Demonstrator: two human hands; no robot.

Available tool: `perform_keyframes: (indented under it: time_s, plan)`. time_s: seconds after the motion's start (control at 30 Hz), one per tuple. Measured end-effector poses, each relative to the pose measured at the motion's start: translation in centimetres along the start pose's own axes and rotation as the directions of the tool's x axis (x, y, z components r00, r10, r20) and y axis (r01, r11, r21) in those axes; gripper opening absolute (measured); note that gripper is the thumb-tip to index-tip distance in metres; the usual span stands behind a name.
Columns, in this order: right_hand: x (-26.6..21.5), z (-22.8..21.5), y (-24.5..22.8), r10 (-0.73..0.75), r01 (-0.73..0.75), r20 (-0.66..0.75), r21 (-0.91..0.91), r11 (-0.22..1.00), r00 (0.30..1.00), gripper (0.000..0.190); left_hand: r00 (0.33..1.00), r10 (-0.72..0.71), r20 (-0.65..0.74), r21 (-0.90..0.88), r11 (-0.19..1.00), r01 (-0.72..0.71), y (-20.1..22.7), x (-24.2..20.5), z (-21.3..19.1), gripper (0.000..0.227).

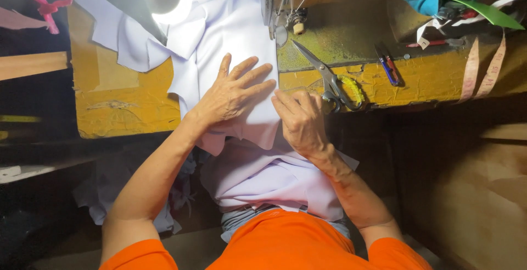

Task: Cutting and folding white fabric pieces at a sewing workstation to prepare for assembly.

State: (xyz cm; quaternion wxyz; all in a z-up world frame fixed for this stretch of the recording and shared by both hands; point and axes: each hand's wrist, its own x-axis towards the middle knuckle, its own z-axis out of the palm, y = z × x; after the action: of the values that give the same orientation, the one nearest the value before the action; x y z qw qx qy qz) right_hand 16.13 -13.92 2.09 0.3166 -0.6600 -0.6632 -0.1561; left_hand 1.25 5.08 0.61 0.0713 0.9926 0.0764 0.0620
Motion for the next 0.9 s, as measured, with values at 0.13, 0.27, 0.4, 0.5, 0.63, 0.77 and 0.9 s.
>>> perform_keyframes:
  time_s: [0.13,0.27,0.4,0.5,0.63,0.77,0.9]
  plan:
    - [0.5,0.6,0.5,-0.007,0.007,-0.009,-0.024,1.0,1.0,0.02,1.0,0.005,0.004,-0.003,1.0,-0.005,-0.6,0.7,-0.5,0.053]
    - [0.8,-0.7,0.6,0.002,-0.003,0.042,0.012,1.0,0.999,0.02,1.0,0.006,0.003,-0.005,1.0,-0.006,-0.9,1.1,-1.0,0.051]
    - [-1.5,-4.4,4.5,0.033,-0.029,-0.05,0.088,0.996,0.998,0.033,0.999,0.03,-0.02,-0.012,0.999,-0.03,-1.6,1.6,-1.4,0.048]
    - [-2.4,-8.3,9.3,0.145,-0.169,-0.263,-0.069,0.983,0.954,0.012,1.0,0.008,-0.015,-0.026,1.0,-0.009,-2.4,1.9,-1.3,0.048]
    - [-3.0,-11.0,16.3,0.146,-0.264,-0.386,-0.272,0.925,0.911,0.033,0.974,0.195,-0.118,0.001,0.981,-0.196,-3.2,2.5,-2.0,0.048]
    - [-3.2,-9.9,18.6,0.351,-0.429,-0.285,-0.287,0.857,0.892,0.07,0.963,0.214,-0.165,0.021,0.977,-0.213,-4.1,3.0,-1.6,0.043]
    - [-2.6,-10.1,17.9,0.292,-0.41,-0.34,-0.358,0.839,0.894,0.068,0.974,0.198,-0.11,-0.014,0.98,-0.2,-4.7,3.4,-1.6,0.045]
